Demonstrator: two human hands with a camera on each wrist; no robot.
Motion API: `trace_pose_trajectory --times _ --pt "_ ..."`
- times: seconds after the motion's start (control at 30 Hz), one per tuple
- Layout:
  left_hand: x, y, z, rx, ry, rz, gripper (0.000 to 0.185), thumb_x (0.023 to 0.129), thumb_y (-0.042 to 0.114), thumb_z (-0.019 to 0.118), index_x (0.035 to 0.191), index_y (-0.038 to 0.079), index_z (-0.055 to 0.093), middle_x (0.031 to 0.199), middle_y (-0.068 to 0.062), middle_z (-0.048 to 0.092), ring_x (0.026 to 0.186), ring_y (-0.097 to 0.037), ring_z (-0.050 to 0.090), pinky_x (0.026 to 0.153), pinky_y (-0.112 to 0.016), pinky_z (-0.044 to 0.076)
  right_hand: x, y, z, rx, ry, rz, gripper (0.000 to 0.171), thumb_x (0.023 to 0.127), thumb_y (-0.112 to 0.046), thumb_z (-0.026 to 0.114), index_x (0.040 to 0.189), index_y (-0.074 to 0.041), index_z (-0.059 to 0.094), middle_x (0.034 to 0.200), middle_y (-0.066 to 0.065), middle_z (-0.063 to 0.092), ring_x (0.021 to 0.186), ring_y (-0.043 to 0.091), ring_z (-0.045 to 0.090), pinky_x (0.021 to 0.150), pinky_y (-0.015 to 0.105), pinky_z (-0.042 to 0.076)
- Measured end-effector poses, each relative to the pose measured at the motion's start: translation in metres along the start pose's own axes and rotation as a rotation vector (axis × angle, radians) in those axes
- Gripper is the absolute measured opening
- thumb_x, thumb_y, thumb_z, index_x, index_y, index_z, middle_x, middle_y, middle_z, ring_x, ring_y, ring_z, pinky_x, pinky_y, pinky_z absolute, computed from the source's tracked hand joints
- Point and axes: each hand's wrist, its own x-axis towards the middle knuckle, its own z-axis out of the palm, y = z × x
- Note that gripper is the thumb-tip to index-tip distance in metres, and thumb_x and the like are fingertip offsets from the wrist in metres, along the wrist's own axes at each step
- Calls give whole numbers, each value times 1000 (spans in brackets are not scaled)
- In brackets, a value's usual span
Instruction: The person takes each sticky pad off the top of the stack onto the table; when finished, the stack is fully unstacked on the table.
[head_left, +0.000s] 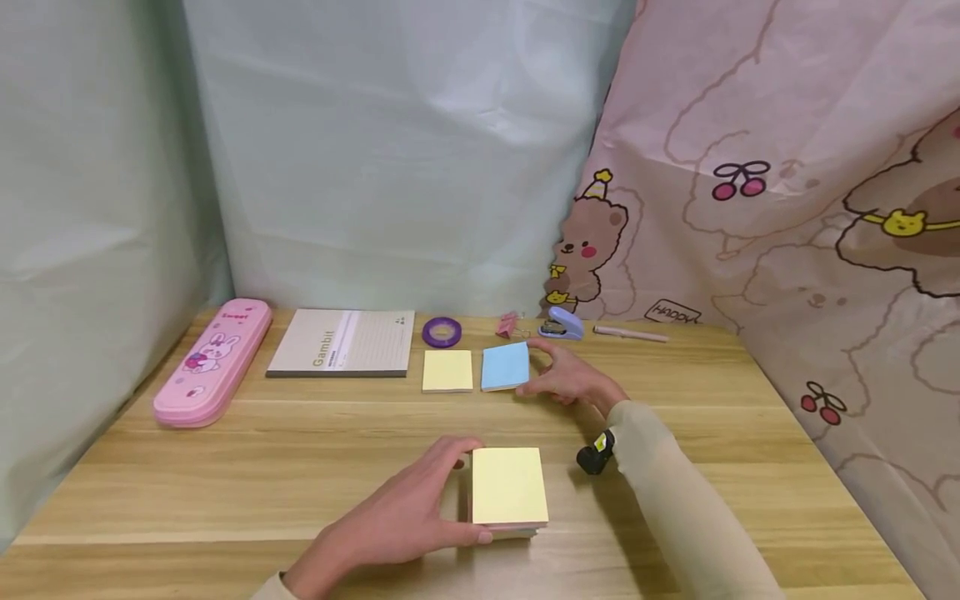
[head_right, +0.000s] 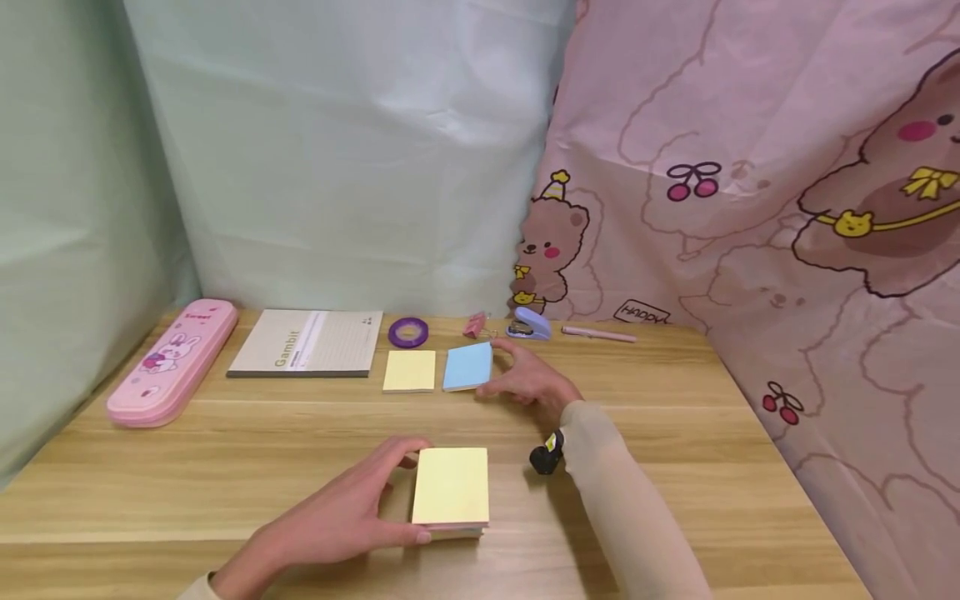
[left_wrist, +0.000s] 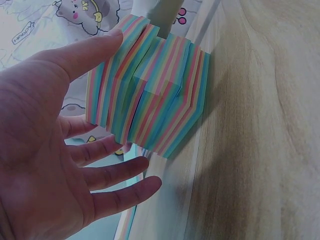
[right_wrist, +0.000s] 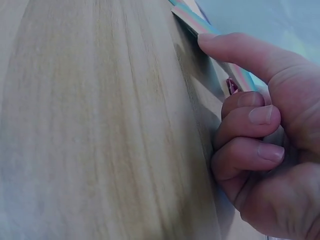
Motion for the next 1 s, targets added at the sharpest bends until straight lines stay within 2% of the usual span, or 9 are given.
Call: trace_pose_trajectory --times 0.23,0.47,0.57,0.7,0.8,0.9,1.0 --pt "0 0 0 -1 -1 1 95 83 65 81 156 20 42 148 8 51 130 -17 57 107 -53 52 -2 -4 1 -43 9 22 101 84 -19 90 165 -26 31 56 -9 32 44 7 29 44 22 30" --pt "0 0 0 5 -6 -6 98 83 68 80 157 19 41 151 5 50 133 -20 57 108 -55 52 0 -5 3 -114 39 40 104 83 -20 92 166 -25 31 59 -6 40 45 8 32 44 23 33" --pt "0 1 0 0 -7 -7 97 82 68 80 157 19 41 150 5 51 133 -20 57 107 -54 52 2 -6 4 -142 39 60 104 82 -19 92 166 -25 31 63 -5 37 46 9 33 45 23 34" --pt "0 1 0 3 4 -7 96 82 65 82 156 19 41 149 5 51 132 -20 57 106 -54 53 1 -6 2 -173 37 60 105 82 -19 93 166 -26 31 73 -1 50 48 9 34 46 23 35" --pt "0 1 0 9 13 -4 96 82 65 82 156 19 42 148 6 52 131 -20 58 105 -54 53 -2 -5 -1 -164 40 25 106 81 -20 93 167 -24 30 75 -1 55 48 9 34 46 23 35" --pt "0 1 0 11 12 -4 96 82 68 80 156 20 42 149 7 51 131 -19 58 106 -54 53 -9 -1 -4 -104 59 -34 105 84 -22 91 168 -23 28 67 -4 48 47 9 32 45 23 33" --pt "-1 1 0 11 7 -11 97 82 68 80 157 21 41 150 8 50 131 -19 57 106 -54 53 -20 4 -7 4 76 -125 98 89 -20 86 168 -20 28 64 -6 43 49 9 30 45 24 31"
